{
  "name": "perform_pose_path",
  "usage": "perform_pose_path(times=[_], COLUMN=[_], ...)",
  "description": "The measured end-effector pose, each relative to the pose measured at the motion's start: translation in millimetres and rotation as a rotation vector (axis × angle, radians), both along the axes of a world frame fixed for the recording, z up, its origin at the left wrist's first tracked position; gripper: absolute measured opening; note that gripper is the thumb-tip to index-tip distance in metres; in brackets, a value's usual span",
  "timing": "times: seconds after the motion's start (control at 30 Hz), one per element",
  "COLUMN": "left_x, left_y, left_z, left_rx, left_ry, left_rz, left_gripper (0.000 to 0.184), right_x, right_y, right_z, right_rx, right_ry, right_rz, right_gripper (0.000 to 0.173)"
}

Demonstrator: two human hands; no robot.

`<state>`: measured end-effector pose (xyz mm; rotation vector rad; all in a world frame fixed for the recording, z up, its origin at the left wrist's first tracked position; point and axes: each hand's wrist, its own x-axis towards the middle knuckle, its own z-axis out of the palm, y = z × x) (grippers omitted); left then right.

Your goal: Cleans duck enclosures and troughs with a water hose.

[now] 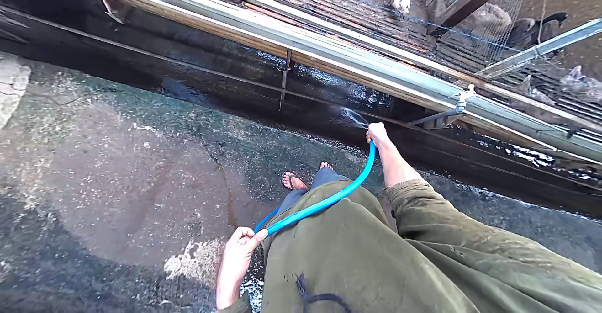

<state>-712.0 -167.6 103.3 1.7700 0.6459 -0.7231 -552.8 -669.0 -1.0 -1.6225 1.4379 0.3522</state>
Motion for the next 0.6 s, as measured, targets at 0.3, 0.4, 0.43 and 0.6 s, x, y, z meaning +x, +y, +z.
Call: perform_pose_path(times=[0.3, 0.4, 0.43, 0.6], left_x=[13.2, 15.1, 15.5, 12.0], left_y=[-22.7, -20.9, -19.8, -10.6], left_z=[-1.6, -2.7, -3.2, -3.5], left_rx=[0.032, 0.025, 0.021, 0.011], left_ry=[0.005, -0.025, -0.031, -0.032], left_rz=[-0.118, -0.122, -0.116, -0.074], left_gripper=[0.030, 0.031, 0.031, 0.031], right_x=[53.0, 63.9, 66.8, 75.7], right_y=[-22.8, -23.6, -20.7, 1.8], right_z=[37.2, 38.9, 41.9, 48.9], right_rx=[-0.124, -0.123, -0.120, -0.085], right_ry=[0.098, 0.121, 0.123, 0.092], right_rz=[0.209, 0.255, 0.262, 0.241], right_gripper=[0.026, 0.026, 0.024, 0.026])
